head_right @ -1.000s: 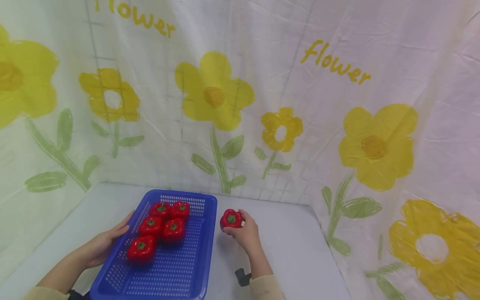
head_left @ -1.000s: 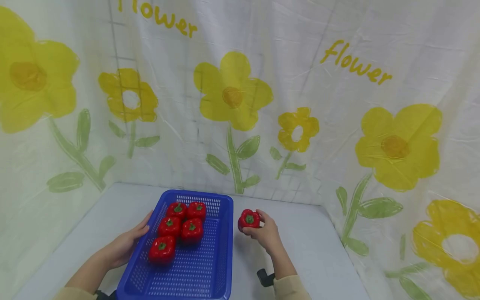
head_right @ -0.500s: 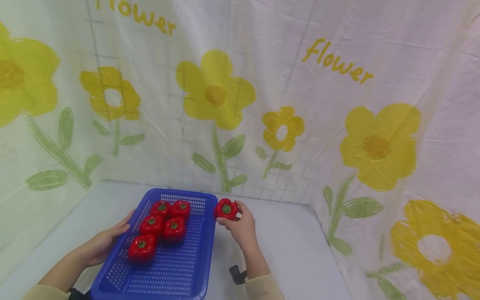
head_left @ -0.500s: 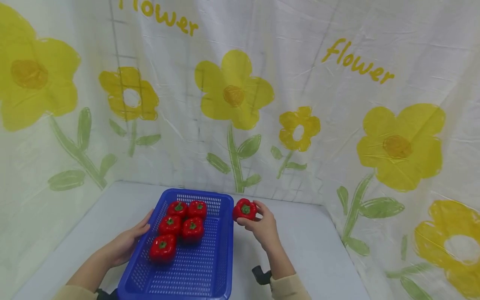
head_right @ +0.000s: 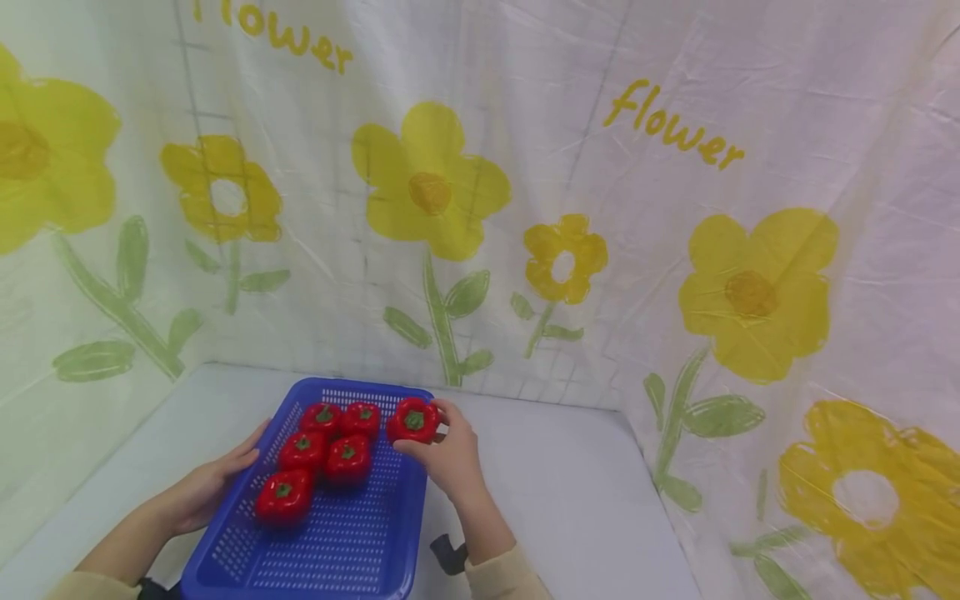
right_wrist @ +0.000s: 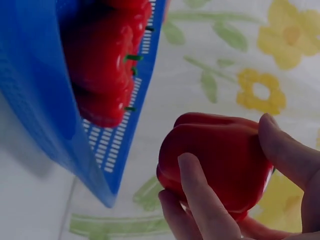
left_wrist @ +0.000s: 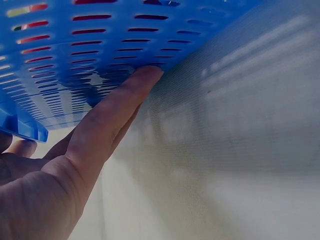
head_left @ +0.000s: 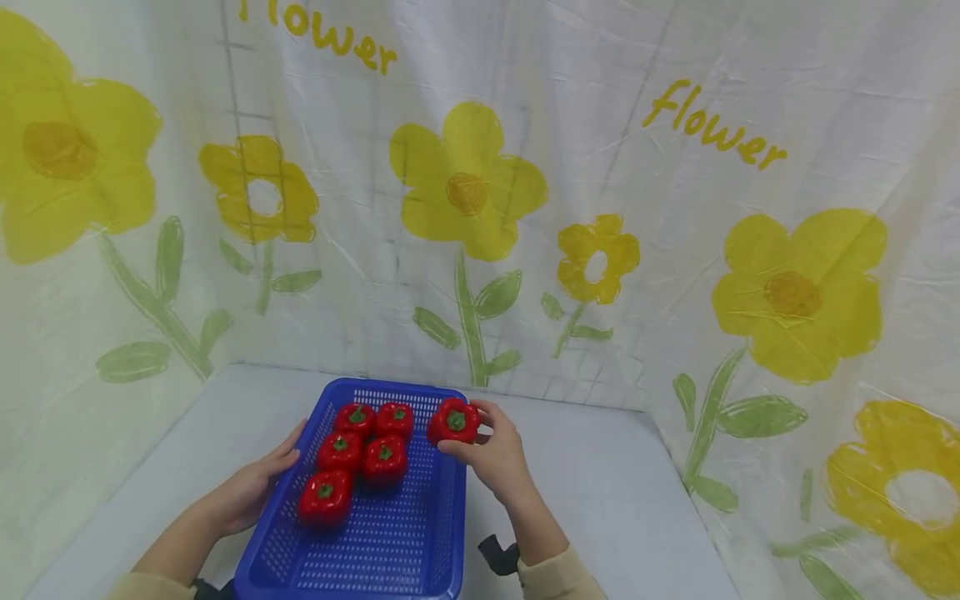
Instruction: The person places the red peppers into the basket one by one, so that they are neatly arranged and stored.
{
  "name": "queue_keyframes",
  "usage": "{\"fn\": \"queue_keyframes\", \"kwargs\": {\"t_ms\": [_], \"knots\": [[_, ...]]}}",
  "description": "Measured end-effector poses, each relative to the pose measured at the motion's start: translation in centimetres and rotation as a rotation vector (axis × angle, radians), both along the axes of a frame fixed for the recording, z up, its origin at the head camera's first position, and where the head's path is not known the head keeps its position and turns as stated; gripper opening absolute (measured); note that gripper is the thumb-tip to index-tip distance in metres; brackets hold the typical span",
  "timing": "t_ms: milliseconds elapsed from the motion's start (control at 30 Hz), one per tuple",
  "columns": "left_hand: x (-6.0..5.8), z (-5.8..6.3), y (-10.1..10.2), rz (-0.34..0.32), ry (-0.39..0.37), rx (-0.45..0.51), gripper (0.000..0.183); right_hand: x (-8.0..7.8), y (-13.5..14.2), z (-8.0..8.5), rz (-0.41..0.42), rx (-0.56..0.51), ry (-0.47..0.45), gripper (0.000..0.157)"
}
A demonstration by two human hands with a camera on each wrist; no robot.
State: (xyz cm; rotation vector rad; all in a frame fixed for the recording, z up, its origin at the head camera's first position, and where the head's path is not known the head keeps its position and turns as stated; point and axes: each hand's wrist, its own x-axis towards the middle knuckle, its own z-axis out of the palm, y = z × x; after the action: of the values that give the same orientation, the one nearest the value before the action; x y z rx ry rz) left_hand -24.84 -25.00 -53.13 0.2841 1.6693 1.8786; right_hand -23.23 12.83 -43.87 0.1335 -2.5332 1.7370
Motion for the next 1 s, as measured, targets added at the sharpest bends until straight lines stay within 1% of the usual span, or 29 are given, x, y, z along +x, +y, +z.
{"fn": "queue_keyframes", "kwargs": {"t_ms": [167, 300, 467, 633, 767, 867, 1000], "knots": [[0.1, 0.0, 0.0, 0.004, 0.003, -0.006, 0.061, 0.4, -0.9, 0.3, 0.019, 0.032, -0.020, 0.082], [0.1, 0.0, 0.1, 0.006, 0.009, -0.013, 0.061, 0.7, -1.6, 0.3, 0.035, 0.066, -0.031, 0.080], [0.0, 0.0, 0.1, 0.006, 0.009, -0.012, 0.061, 1.1, -2.4, -0.1, 0.055, 0.097, -0.049, 0.077], [0.0, 0.2, 0.1, 0.009, 0.007, -0.005, 0.061, 1.4, -3.0, -0.7, 0.100, 0.097, -0.091, 0.078], [0.1, 0.4, 0.1, 0.012, 0.007, -0.005, 0.062, 1.6, -3.4, -1.0, 0.112, 0.126, -0.111, 0.079], [0.2, 0.5, 0.2, 0.013, 0.008, -0.008, 0.063, 1.8, -3.6, -1.2, 0.114, 0.154, -0.113, 0.079], [0.2, 0.4, 0.2, 0.019, 0.013, -0.018, 0.063, 2.0, -3.7, -1.6, 0.137, 0.177, -0.104, 0.079]]}}
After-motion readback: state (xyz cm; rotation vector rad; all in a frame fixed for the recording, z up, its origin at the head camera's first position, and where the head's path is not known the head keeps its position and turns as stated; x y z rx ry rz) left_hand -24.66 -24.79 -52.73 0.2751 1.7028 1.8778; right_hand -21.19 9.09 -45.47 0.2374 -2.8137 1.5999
